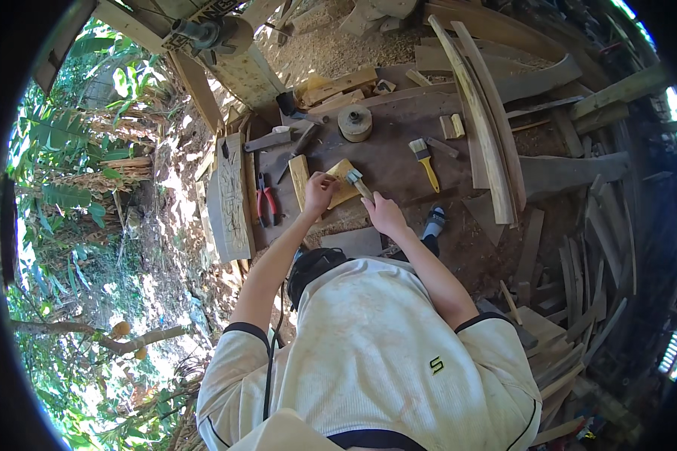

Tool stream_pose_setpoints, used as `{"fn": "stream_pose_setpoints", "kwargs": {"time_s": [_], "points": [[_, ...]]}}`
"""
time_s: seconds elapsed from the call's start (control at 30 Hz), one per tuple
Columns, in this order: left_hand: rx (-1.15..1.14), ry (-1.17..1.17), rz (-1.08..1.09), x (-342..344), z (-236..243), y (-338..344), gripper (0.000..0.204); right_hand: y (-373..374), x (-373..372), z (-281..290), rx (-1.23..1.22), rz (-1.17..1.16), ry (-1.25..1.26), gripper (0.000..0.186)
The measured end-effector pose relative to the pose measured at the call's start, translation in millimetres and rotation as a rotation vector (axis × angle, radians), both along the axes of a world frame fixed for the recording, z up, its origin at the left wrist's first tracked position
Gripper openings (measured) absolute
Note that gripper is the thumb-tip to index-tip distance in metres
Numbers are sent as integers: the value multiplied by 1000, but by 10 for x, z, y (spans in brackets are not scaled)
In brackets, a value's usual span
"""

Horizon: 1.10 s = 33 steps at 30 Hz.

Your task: The person uses a brush to clean a small wooden block, then uses a hammer to tap a chisel into the block, carving its surface. The person repeatedly taps the chisel to shape the wood.

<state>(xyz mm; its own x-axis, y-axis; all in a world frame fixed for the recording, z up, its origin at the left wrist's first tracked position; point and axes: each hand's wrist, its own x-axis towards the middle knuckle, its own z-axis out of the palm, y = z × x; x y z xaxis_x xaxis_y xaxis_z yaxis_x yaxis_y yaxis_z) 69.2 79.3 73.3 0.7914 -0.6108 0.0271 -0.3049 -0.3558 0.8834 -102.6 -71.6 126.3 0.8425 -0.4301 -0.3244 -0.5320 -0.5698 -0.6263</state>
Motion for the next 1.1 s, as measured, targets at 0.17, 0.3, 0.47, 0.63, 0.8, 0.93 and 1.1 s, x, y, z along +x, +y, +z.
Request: {"fn": "stream_pose_setpoints", "kwargs": {"time_s": [0.17,0.3,0.47,0.63,0.8,0.93,1.1], "points": [[43,15,15,17,-11,-19,17,-10,1,11,30,-11,-5,57],[47,11,2,-4,23,-39,17,-19,-5,-7,22,-12,-7,56],[76,15,-4,6,24,-18,15,-20,-3,-11,39,-8,-11,55],[59,2,-10,6,45,-14,15,-22,0,-36,51,-13,-36,51],[71,-18,-31,-4,87,-31,16,-27,-9,-40,53,-13,-30,51],[92,-47,-51,4,86,-16,16,7,10,2,56,-35,-30,53],[100,-130,-100,18,71,-7,18,33,24,36,84,-66,-63,54]]}}
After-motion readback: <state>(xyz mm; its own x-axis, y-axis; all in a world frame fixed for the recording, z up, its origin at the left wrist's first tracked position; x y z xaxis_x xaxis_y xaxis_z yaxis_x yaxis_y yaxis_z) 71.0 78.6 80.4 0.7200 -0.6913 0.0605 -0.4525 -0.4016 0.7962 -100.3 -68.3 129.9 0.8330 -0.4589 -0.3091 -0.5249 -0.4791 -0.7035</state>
